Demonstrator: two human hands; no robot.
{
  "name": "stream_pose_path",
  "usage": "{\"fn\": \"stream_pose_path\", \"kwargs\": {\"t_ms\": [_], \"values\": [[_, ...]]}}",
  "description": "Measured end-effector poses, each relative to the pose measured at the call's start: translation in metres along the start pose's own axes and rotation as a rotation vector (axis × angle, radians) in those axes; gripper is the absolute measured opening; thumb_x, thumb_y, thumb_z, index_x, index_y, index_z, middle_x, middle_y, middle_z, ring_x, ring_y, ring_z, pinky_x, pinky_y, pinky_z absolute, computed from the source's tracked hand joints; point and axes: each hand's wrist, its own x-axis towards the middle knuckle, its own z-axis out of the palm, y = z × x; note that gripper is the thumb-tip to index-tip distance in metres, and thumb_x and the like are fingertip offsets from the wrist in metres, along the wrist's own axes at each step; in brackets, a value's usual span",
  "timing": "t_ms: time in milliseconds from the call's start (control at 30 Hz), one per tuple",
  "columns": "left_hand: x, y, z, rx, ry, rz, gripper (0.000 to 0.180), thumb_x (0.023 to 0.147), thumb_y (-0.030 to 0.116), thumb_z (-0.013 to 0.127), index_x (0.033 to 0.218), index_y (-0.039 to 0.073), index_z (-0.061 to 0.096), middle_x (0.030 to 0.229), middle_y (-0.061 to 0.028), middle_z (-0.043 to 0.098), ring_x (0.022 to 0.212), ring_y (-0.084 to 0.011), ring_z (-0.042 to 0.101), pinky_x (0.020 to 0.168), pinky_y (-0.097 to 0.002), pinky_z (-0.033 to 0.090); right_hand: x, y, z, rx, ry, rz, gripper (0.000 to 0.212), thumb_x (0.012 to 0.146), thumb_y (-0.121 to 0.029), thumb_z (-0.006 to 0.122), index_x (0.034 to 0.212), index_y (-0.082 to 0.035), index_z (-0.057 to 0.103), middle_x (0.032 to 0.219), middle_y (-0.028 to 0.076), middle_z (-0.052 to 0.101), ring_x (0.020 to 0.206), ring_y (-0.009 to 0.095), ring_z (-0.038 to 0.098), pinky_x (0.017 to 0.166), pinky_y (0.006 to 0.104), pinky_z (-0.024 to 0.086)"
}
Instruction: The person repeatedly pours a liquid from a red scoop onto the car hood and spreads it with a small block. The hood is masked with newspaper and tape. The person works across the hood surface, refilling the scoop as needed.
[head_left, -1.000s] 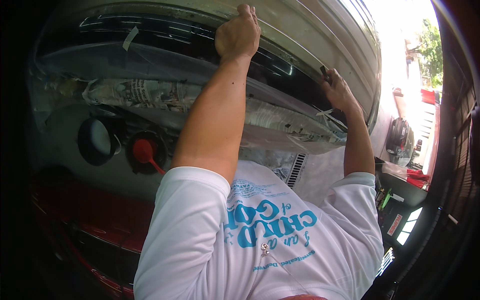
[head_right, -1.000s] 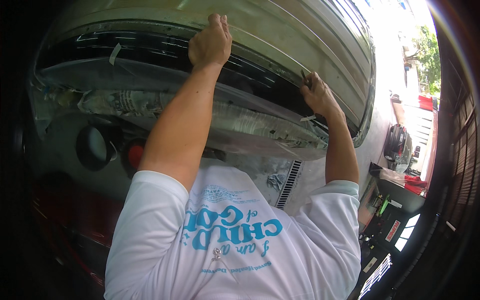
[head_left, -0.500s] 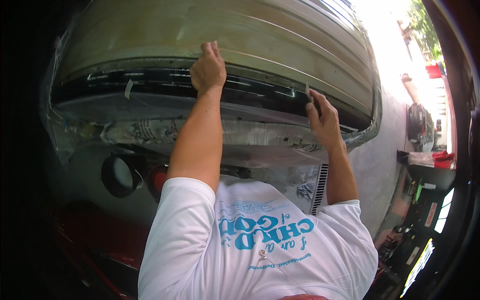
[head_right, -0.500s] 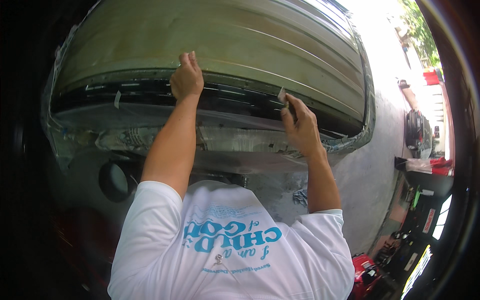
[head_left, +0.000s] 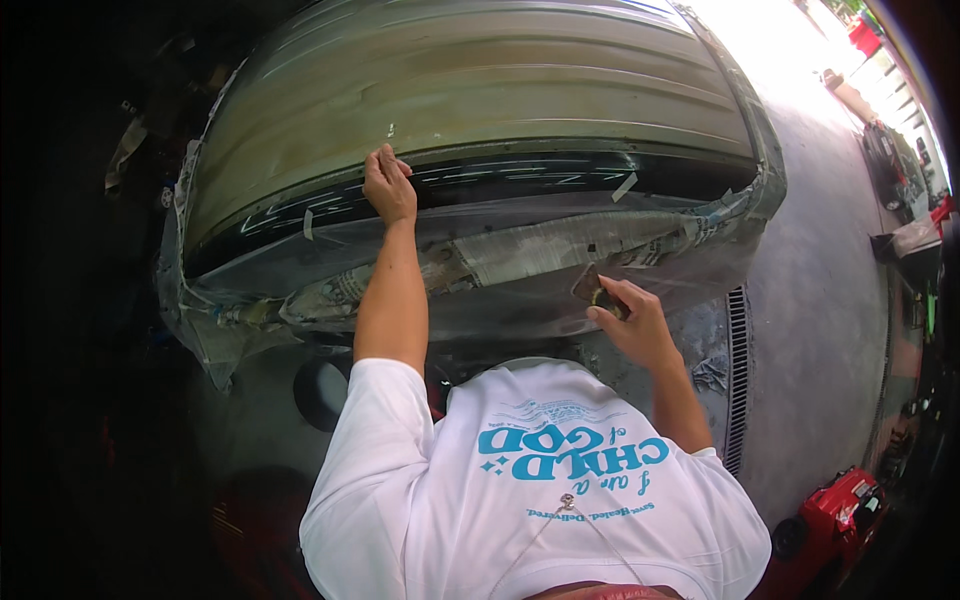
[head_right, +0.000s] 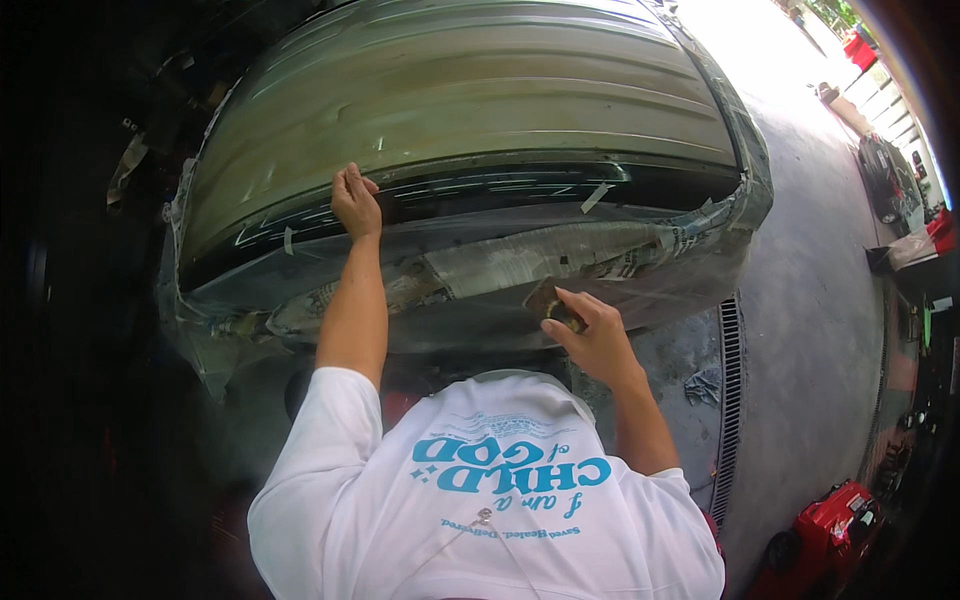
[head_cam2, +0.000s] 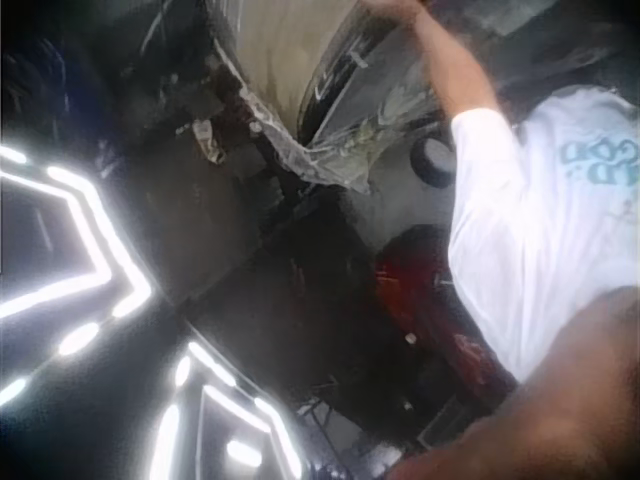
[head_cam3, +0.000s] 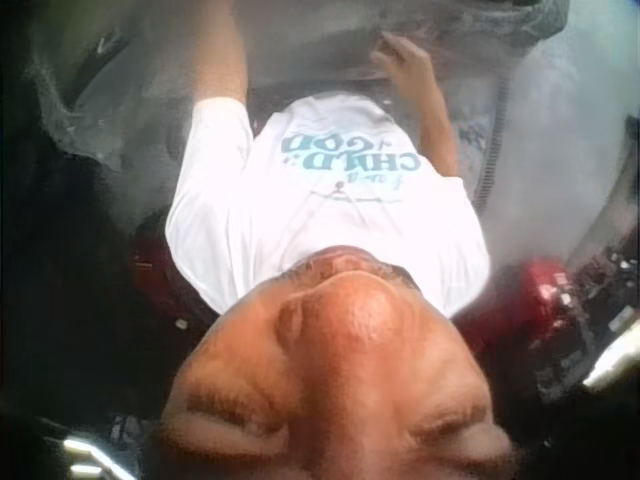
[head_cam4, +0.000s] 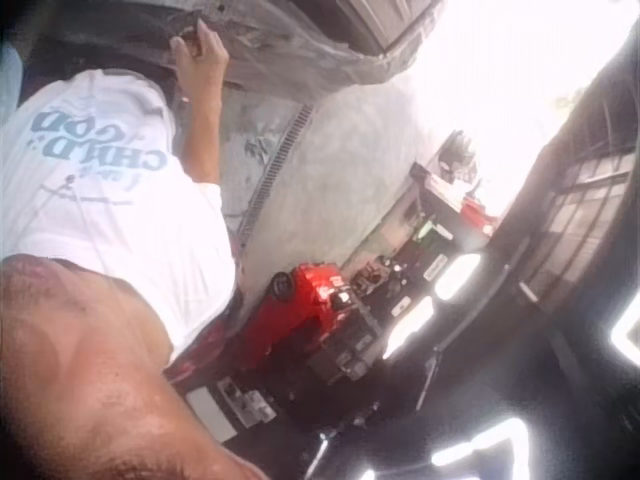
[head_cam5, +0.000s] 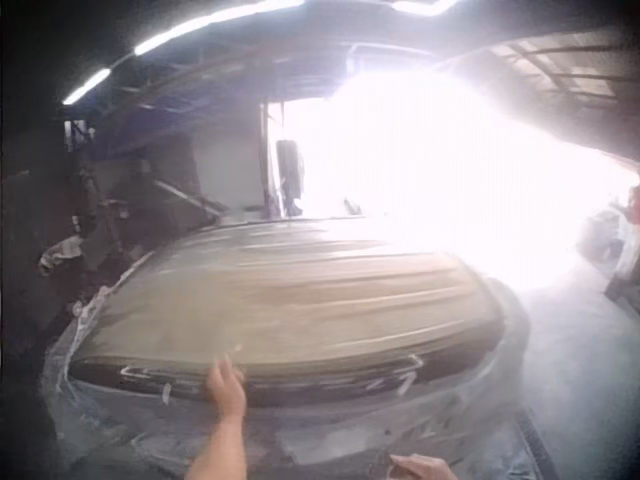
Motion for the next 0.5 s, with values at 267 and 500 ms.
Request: {"fn": "stream_pose_path", "kwargs": {"t_ms": [267,500], "values": [[-0.140,-0.060,-0.161,0.117,0.032,-0.236,0.028,0.099,0.024,0.076,0.094,-0.003,0.074,0.076,-0.0050,0.073,0.069,-0.0110,0.067,0.066,-0.0290,0.053,-0.036,0.029,-0.011,0.124,-0.016,0.247,0.047,0.092,-0.020,0.081,0.130,0.005,0.068,0.087,0.002,0.062,0.077,0.009,0.053,0.070,0.0261,0.046],[-0.296,-0.167,-0.322,0.269,0.087,-0.798,0.025,0.100,0.015,0.070,0.088,-0.007,0.071,0.076,-0.0119,0.075,0.072,-0.0155,0.073,0.065,-0.0332,0.056,-0.003,-0.006,0.009,0.394,-0.120,0.231,0.048,0.110,-0.029,0.059,0.147,0.001,0.056,0.081,-0.001,0.053,0.071,0.007,0.051,0.063,0.0252,0.047]]}}
